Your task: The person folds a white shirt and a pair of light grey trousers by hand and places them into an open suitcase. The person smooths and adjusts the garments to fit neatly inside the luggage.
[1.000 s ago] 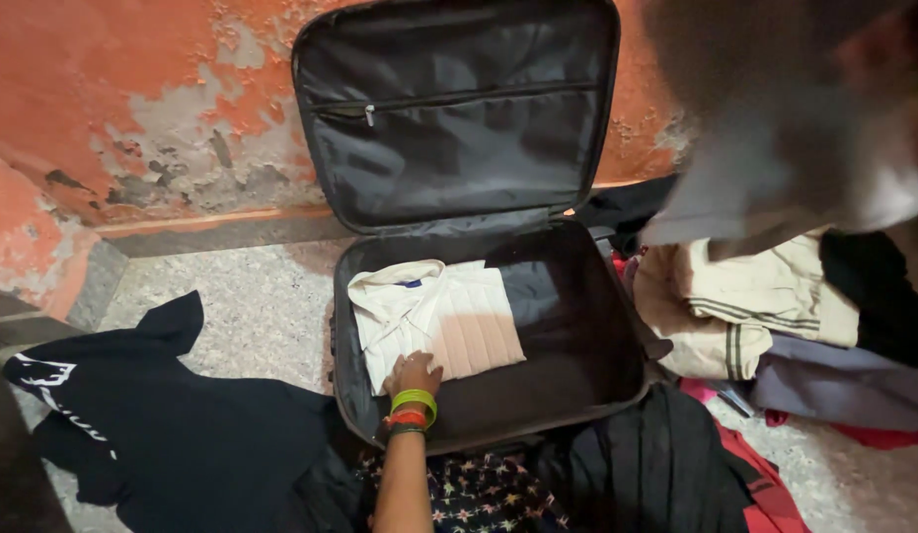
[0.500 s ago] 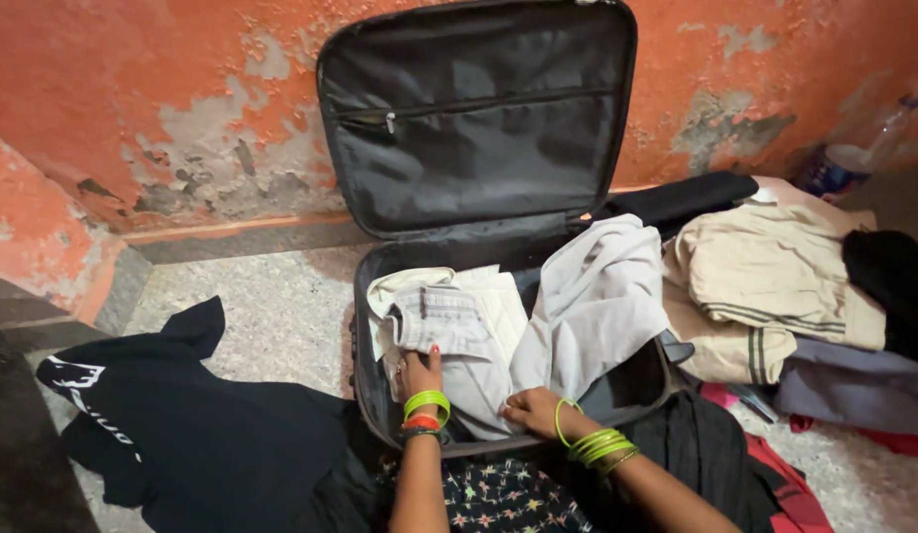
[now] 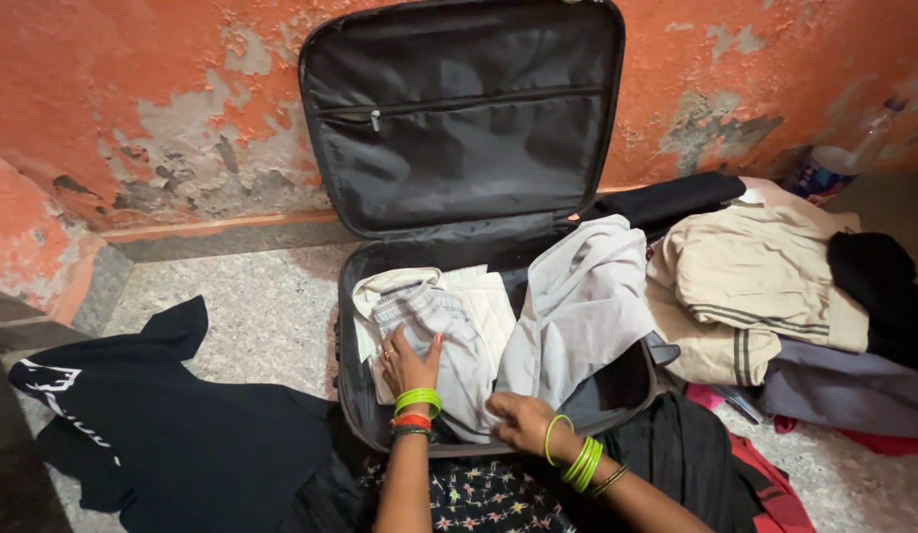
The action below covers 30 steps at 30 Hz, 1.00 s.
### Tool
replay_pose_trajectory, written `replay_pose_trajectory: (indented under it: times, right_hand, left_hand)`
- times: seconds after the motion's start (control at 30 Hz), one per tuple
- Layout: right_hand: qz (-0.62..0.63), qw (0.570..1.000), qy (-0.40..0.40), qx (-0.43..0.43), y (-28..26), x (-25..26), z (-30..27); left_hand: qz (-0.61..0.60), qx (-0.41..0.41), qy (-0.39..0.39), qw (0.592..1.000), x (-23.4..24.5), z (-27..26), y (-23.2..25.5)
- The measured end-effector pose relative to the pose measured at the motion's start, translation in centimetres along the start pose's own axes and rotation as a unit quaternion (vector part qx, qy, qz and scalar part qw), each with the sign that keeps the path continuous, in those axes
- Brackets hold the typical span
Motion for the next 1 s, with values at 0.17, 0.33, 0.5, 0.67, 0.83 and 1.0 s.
replay_pose_trajectory:
  times: [0.17,0.33,0.5,0.67,0.83,1.0]
  right_hand:
    - [-0.005,0.999,-0.024,0.042,-0.9,0.2,0.2]
    - [-0.002,0.997,-0.058,0.052,-0.8,0.2,0.5]
    - [0.022,0.998,-0.051,0.042,-0.4,-0.1,0.3]
    - [0.003,0.998,-0.043,0.053,0.0,-0.4,0.6]
    - [0.024,0.999,-0.035,0.03,0.5,-0.5,0.5]
    - [-0.013,0.998,-0.05,-0.032,0.8,-0.8,0.7]
  left_hand:
    - [-0.06,-0.005,-0.038,0.997,-3.0,1.9,1.8]
    - [-0.029,0.146,-0.259,0.954,-9.2,3.4,1.6]
    - [0.068,0.188,-0.162,0.966,-10.0,0.9,-1.1]
    - [0.046,0.188,-0.111,0.975,-9.0,1.1,-4.1]
    - [-0.154,0.177,-0.075,0.969,-4.7,3.2,-9.6]
    - [-0.673,0.169,-0.004,0.72,-4.5,3.0,-12.9]
Point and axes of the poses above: each hand's wrist, its own z-axis towards the middle knuckle, its own x-axis out of the back of the hand, y = z × x, the point moved 7 cm from there along z, towards the middle knuckle, and after that the axes turned 13 degrees about -y, right-handed, at the moved point
